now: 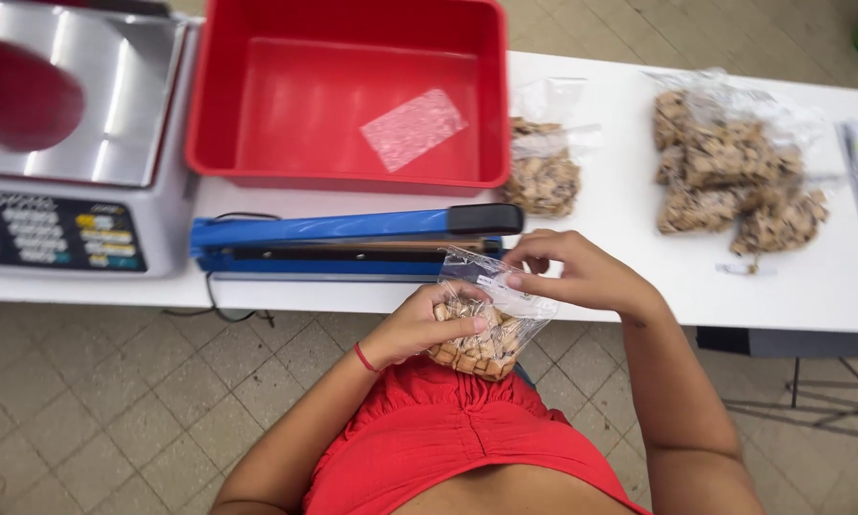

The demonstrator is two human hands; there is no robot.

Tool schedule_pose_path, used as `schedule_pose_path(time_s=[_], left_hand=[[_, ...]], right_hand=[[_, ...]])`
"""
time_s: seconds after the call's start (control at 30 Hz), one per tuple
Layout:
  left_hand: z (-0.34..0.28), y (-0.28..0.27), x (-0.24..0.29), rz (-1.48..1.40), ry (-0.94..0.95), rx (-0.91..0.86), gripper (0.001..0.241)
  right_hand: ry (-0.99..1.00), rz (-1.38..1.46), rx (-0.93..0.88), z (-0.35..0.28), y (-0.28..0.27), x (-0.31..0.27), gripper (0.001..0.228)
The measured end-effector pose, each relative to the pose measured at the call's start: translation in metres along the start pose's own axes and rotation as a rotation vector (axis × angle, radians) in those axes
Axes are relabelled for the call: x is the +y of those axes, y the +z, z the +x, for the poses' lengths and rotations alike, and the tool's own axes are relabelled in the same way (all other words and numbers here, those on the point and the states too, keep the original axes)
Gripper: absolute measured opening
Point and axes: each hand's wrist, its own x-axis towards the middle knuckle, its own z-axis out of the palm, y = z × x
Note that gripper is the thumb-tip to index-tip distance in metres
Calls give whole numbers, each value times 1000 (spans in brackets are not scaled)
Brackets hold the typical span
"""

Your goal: The person is packaging snacks by placing them in small plastic bags and sealing the bags using a manual heat sealer on a counter.

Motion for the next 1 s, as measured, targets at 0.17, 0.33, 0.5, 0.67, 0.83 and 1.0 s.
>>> schedule_pose_path(time_s=[0.17, 0.33, 0.5, 0.67, 0.83, 1.0], left_hand=[[25, 32, 3, 57, -55, -102, 47], [47, 67, 7, 76, -73, -140, 48], [70, 97, 2, 99, -93, -151, 47], [88, 127, 0, 111, -90, -138, 47], [102, 149, -4, 143, -94, -130, 52], [120, 167, -14, 67, -128, -79, 54]], right_hand=[[-21, 1, 20, 0, -11, 22, 12], [-20, 89, -8, -9, -35, 42, 10], [-21, 183, -11, -19, -62, 64, 9], [-42, 208, 34, -37, -82, 78, 6], [-74, 311, 139, -50, -93, 99, 6], [-182, 552, 489, -79, -132, 128, 9]])
